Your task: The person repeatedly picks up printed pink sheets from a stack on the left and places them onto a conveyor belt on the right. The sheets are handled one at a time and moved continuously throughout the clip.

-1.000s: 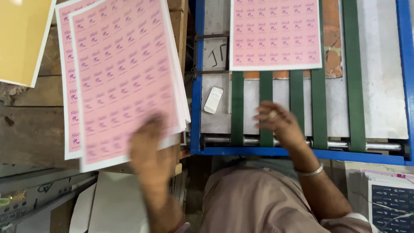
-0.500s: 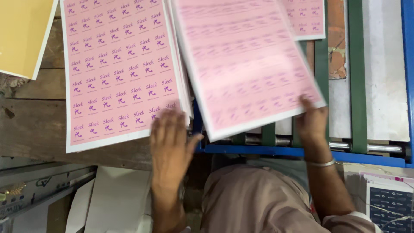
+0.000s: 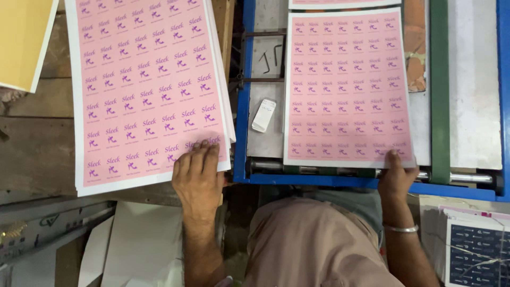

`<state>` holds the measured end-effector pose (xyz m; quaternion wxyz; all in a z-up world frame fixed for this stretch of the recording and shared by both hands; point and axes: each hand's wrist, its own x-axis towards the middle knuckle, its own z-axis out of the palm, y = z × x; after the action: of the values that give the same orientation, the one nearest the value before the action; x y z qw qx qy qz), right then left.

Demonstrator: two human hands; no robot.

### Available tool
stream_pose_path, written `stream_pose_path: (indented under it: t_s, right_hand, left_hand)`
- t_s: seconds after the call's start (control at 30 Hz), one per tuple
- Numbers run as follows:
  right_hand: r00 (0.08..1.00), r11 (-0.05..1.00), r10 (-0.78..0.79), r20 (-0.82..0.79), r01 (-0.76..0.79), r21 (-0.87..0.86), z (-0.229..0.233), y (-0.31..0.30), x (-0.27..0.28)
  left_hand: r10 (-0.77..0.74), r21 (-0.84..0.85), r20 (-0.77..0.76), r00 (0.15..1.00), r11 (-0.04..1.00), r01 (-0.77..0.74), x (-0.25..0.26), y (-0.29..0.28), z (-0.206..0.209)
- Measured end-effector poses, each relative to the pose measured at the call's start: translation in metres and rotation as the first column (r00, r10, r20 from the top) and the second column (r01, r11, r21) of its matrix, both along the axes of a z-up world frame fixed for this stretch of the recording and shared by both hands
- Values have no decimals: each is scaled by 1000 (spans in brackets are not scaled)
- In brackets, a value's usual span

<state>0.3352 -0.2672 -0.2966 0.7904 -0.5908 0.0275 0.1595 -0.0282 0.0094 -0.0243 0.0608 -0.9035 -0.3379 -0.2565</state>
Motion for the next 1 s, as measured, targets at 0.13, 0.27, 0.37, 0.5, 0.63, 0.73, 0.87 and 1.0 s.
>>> stream_pose_path:
  t_s: [0.13,0.27,0.37,0.5,0.63,0.73,0.87,1.0]
  right_hand:
    - [999,999,-23,31,24,-34,-18,32,20]
    - [995,992,-79,59,84,-89,-32,75,49]
    - [993,998,-6,118,13,-60,-31,98,62]
    - [968,971,228,-103,-218,93,-10,105,62]
    - [927,937,349,-135,-346,44,32,90,45]
    - [902,917,393,-178,-399,3,69,88,20]
    - [718,712,696,-33,-683,160,122,102,-37]
    - [387,280,892,235,-879,385,168,120,-98]
  left_hand:
    - [26,3,-15,1000,1000,-26,3,2,3]
    - [21,-19,5,1000,1000,-21,4,1,6]
    - [17,-60,-6,1000,998,-18,4,2,7]
    - [-50,-135,-75,996,990,39,-13,9,9]
    - [-59,-252,60,996,965,73,-45,31,10]
    - [7,-174,282,959,984,44,-55,45,9]
    - [-37,-48,212,977,998,48,-19,14,8]
    - [-176,-57,-68,982,983,173,66,-44,6]
